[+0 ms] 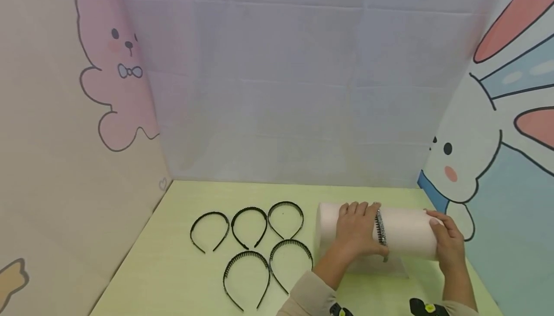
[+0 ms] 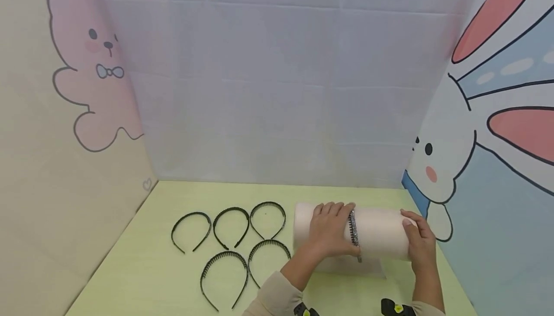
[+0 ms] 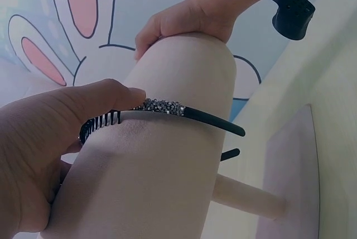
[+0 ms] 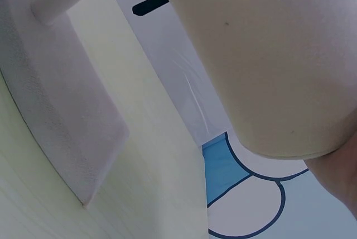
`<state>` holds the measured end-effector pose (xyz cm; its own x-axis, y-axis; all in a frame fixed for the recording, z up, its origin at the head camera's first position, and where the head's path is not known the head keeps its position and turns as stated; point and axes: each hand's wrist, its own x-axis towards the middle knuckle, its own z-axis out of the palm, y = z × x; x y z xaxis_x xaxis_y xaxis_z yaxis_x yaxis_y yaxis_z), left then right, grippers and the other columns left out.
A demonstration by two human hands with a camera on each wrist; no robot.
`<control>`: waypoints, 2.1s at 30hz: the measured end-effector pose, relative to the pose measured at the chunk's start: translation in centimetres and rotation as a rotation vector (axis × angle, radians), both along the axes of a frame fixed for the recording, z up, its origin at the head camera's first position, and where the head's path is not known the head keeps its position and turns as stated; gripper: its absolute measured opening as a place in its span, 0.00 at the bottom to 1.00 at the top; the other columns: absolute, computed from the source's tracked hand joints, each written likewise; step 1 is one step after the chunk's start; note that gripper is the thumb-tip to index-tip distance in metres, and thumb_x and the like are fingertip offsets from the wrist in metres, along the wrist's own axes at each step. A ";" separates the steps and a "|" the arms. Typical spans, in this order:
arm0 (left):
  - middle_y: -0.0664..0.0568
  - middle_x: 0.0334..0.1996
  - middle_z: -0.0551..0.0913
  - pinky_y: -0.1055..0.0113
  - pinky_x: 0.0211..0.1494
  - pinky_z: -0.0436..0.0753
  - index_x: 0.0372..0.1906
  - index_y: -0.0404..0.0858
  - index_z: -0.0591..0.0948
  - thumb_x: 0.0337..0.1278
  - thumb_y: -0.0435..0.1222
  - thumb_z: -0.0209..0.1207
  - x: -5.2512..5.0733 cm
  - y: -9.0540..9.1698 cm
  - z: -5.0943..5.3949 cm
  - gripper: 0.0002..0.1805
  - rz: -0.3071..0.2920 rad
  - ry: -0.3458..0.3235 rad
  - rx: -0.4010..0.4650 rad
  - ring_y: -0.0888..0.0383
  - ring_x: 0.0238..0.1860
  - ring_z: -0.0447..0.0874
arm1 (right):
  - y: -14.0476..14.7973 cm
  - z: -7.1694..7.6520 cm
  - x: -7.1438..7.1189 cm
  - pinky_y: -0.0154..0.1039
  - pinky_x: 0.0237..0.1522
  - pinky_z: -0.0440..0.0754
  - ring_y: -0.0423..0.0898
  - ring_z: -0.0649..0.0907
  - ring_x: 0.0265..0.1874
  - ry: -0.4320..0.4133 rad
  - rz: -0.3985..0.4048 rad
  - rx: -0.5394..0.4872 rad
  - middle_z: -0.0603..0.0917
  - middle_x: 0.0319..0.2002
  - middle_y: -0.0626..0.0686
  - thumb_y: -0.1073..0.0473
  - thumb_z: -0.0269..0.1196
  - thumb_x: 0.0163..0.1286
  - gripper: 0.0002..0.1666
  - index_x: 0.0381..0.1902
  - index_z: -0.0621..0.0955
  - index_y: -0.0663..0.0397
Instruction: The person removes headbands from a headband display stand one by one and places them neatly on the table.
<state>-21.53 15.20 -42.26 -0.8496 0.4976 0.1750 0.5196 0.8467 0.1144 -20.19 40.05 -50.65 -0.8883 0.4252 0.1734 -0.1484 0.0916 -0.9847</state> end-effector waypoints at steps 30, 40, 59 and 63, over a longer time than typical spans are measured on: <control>0.61 0.62 0.65 0.60 0.66 0.54 0.70 0.55 0.57 0.26 0.69 0.65 0.4 -1.9 -0.1 0.58 -0.009 0.022 0.017 0.58 0.64 0.58 | 1.9 -2.2 -0.7 0.39 0.30 0.69 0.37 0.72 0.45 -0.026 0.014 -0.024 0.77 0.53 0.36 0.52 0.56 0.69 0.19 0.57 0.77 0.43; 0.60 0.62 0.64 0.61 0.66 0.55 0.70 0.54 0.56 0.27 0.69 0.65 0.2 -2.5 -0.2 0.58 -0.020 0.039 0.012 0.58 0.64 0.59 | 4.1 -5.2 -2.3 0.35 0.30 0.70 0.38 0.73 0.46 -0.005 -0.011 -0.011 0.76 0.56 0.40 0.54 0.57 0.69 0.20 0.58 0.76 0.46; 0.60 0.61 0.66 0.61 0.65 0.56 0.70 0.55 0.58 0.26 0.70 0.64 0.3 -3.2 -0.3 0.58 0.004 0.067 0.024 0.59 0.63 0.60 | 5.3 -7.5 -3.7 0.36 0.27 0.72 0.42 0.71 0.47 -0.080 -0.057 0.006 0.72 0.60 0.40 0.44 0.57 0.68 0.25 0.62 0.73 0.41; 0.60 0.62 0.65 0.60 0.65 0.56 0.70 0.55 0.58 0.25 0.70 0.64 0.4 -3.4 -0.3 0.58 0.015 0.060 0.036 0.59 0.63 0.60 | 5.9 -8.1 -3.9 0.36 0.27 0.72 0.40 0.72 0.46 -0.015 -0.019 0.011 0.73 0.59 0.40 0.49 0.58 0.68 0.23 0.60 0.75 0.42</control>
